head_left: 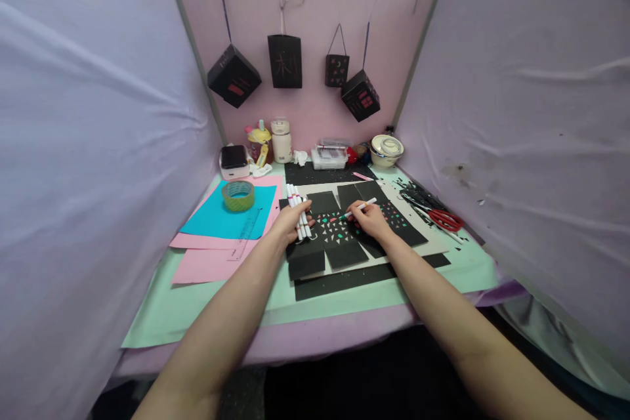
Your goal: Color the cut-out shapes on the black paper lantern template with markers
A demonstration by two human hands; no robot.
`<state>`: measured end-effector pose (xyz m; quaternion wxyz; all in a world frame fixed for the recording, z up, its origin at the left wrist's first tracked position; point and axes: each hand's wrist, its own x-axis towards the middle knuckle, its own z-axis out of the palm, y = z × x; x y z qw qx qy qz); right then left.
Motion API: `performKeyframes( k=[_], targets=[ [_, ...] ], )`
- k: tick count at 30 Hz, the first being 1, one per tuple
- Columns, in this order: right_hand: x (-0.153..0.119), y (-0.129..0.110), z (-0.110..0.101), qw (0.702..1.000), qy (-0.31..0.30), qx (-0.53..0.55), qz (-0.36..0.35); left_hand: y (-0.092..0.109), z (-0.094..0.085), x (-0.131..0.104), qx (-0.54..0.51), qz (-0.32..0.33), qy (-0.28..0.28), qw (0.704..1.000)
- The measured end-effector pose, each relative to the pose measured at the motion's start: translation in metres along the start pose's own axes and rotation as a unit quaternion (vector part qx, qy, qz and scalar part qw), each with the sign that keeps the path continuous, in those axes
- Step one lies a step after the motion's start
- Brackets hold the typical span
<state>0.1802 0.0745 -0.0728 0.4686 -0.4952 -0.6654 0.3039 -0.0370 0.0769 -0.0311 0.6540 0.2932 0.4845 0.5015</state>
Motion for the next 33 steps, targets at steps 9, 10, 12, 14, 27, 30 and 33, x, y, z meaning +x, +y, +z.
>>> performKeyframes(
  k=[9,10,12,14,27,30,33],
  targets=[
    [0.0,-0.0006,-0.0001,1.0,0.014,-0.014,-0.006,-0.0001,0.0,0.0001,0.0,-0.004,0.002,1.0],
    [0.0001,-0.0005,0.0001,1.0,0.016,-0.012,-0.004,-0.0001,0.0,0.0001,0.001,-0.003,0.003,1.0],
    [0.0002,-0.0003,0.0004,1.0,0.022,-0.01,0.002,-0.0002,-0.0002,0.0003,0.001,-0.001,0.004,1.0],
    [0.0002,-0.0004,0.0005,1.0,0.025,-0.009,0.007,-0.0005,-0.0004,0.0007,0.001,0.0,0.003,1.0],
    [0.0008,-0.0038,-0.0003,0.999,0.037,-0.022,0.008,-0.0004,-0.001,0.0009,-0.001,-0.003,0.002,1.0],
    [0.001,-0.0015,0.0006,0.999,0.034,-0.01,0.021,-0.0006,-0.0008,0.0011,0.002,-0.002,-0.001,1.0],
    [0.001,0.0011,0.0014,1.0,0.022,-0.002,0.021,-0.0005,-0.0006,0.001,0.004,-0.001,-0.003,1.0]
  ],
)
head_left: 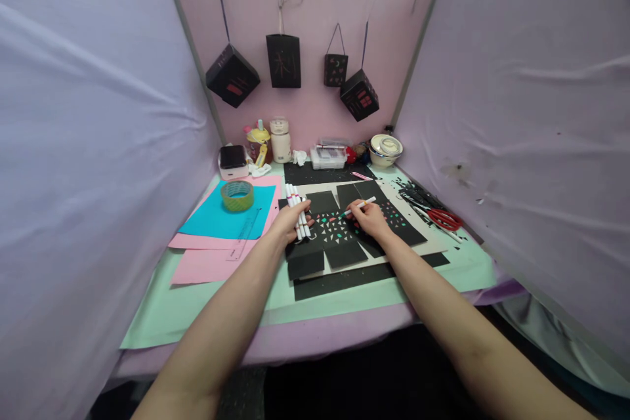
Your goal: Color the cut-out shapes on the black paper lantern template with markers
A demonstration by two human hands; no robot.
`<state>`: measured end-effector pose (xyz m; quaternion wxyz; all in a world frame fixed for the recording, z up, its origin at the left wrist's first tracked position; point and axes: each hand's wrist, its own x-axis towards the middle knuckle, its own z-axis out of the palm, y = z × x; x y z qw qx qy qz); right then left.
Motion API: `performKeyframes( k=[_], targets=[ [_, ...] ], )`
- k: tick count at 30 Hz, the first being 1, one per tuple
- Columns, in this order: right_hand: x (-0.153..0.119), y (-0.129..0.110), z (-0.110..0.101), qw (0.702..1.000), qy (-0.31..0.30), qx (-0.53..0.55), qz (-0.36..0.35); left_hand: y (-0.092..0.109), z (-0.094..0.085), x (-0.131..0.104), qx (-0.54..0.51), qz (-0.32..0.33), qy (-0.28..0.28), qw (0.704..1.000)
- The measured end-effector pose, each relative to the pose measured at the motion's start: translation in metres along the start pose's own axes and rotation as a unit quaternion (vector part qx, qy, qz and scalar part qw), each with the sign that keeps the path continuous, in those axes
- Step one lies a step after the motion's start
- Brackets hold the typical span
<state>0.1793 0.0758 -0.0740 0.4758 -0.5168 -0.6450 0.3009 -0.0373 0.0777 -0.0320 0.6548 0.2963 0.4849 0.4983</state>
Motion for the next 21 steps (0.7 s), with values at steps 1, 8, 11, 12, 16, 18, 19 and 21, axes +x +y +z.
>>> performKeyframes(
  k=[1,8,11,12,16,18,19,21],
  targets=[
    [0.0,0.0005,0.0001,1.0,-0.004,0.0,-0.004,0.0001,0.0001,-0.0002,0.0,0.0,0.0,1.0],
    [-0.0002,-0.0006,0.0002,1.0,-0.013,-0.013,-0.022,0.0001,-0.0001,-0.0001,-0.004,-0.001,0.002,1.0],
    [-0.0004,-0.0011,0.0,0.999,-0.014,-0.015,-0.025,-0.0003,-0.0006,0.0009,-0.003,-0.001,0.002,1.0],
    [-0.0005,-0.001,-0.0001,0.999,-0.013,-0.015,-0.025,-0.0004,-0.0007,0.0012,-0.003,-0.001,0.003,1.0],
    [-0.0007,-0.001,-0.0004,0.999,-0.01,-0.021,-0.024,-0.0003,-0.0006,0.001,-0.006,-0.001,0.003,1.0],
    [-0.0008,-0.0016,-0.0006,0.999,-0.008,-0.025,-0.024,-0.0002,-0.0004,0.0006,-0.005,-0.001,0.004,1.0],
    [-0.0008,-0.0021,-0.0008,0.999,-0.006,-0.026,-0.022,-0.0002,-0.0004,0.0003,-0.005,-0.001,0.004,1.0],
    [-0.0008,-0.0032,-0.0011,0.999,0.0,-0.025,-0.019,-0.0004,-0.0004,0.0001,-0.004,0.0,0.004,1.0]
  ],
)
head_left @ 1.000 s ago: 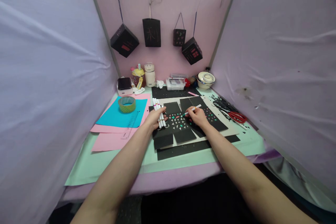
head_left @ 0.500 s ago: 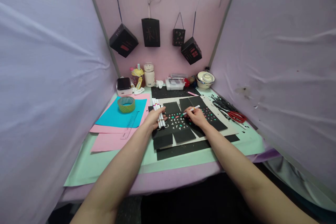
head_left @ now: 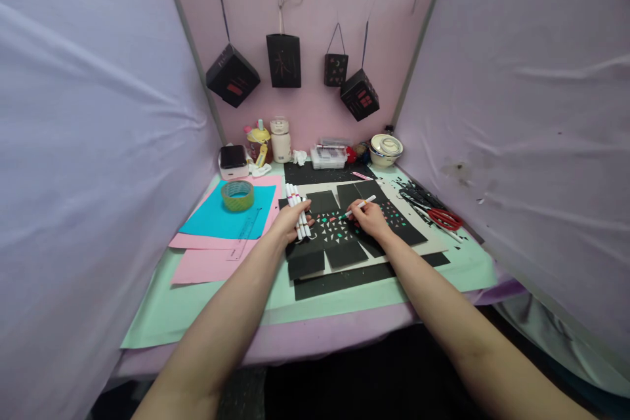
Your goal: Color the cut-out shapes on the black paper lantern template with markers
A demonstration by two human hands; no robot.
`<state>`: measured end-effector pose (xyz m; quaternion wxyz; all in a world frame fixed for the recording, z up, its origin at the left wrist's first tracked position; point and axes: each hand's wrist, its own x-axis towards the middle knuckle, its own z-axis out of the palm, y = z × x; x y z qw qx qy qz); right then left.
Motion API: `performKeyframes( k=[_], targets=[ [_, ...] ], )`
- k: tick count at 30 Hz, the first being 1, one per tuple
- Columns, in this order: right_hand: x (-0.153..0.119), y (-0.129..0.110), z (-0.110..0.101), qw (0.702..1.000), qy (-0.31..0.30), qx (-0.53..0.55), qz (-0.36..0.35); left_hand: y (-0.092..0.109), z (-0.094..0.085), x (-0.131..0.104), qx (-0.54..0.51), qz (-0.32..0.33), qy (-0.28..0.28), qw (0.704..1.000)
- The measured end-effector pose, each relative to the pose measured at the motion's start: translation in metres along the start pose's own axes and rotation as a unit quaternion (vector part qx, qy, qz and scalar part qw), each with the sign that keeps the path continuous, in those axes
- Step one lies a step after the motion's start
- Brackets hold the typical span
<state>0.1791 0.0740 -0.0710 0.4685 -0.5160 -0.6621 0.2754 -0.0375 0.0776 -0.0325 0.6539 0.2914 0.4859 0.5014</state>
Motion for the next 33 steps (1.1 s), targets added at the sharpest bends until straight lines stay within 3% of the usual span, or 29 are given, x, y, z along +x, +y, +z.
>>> performKeyframes(
  k=[33],
  targets=[
    [0.0003,0.0023,0.0015,1.0,0.011,0.011,0.007,0.0001,0.0,0.0005,0.003,-0.001,-0.003,1.0]
  ],
)
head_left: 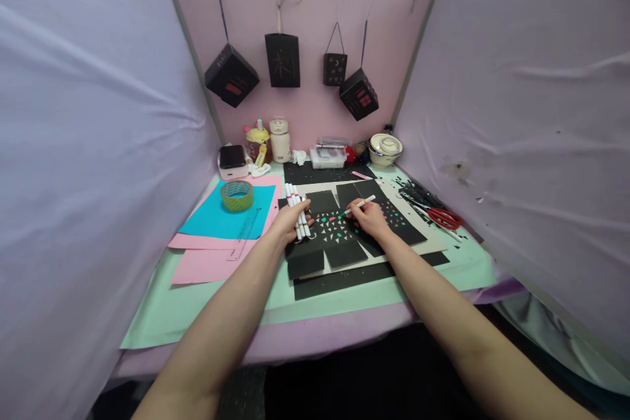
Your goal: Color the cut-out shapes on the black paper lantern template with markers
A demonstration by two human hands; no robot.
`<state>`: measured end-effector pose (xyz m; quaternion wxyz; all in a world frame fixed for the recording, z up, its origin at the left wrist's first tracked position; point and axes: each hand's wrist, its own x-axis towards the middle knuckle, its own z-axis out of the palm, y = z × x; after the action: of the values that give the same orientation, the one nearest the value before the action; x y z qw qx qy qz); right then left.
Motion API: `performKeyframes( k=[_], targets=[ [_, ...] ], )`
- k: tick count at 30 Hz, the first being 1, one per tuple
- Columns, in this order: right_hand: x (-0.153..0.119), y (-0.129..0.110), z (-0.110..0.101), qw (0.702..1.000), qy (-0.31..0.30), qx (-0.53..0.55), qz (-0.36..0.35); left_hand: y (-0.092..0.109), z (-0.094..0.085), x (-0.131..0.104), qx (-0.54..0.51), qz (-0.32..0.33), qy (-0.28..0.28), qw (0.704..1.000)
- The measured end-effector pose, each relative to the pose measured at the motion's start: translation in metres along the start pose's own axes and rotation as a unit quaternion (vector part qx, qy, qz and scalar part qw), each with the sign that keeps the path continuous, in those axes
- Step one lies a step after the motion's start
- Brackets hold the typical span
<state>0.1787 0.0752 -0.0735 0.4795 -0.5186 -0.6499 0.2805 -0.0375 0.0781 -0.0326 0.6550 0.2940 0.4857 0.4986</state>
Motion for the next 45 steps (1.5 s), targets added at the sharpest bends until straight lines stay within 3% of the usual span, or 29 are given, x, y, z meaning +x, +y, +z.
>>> performKeyframes(
  k=[45],
  targets=[
    [0.0012,-0.0001,-0.0011,1.0,0.012,-0.013,-0.009,-0.0015,-0.0012,0.001,-0.002,0.006,-0.002,1.0]
  ],
)
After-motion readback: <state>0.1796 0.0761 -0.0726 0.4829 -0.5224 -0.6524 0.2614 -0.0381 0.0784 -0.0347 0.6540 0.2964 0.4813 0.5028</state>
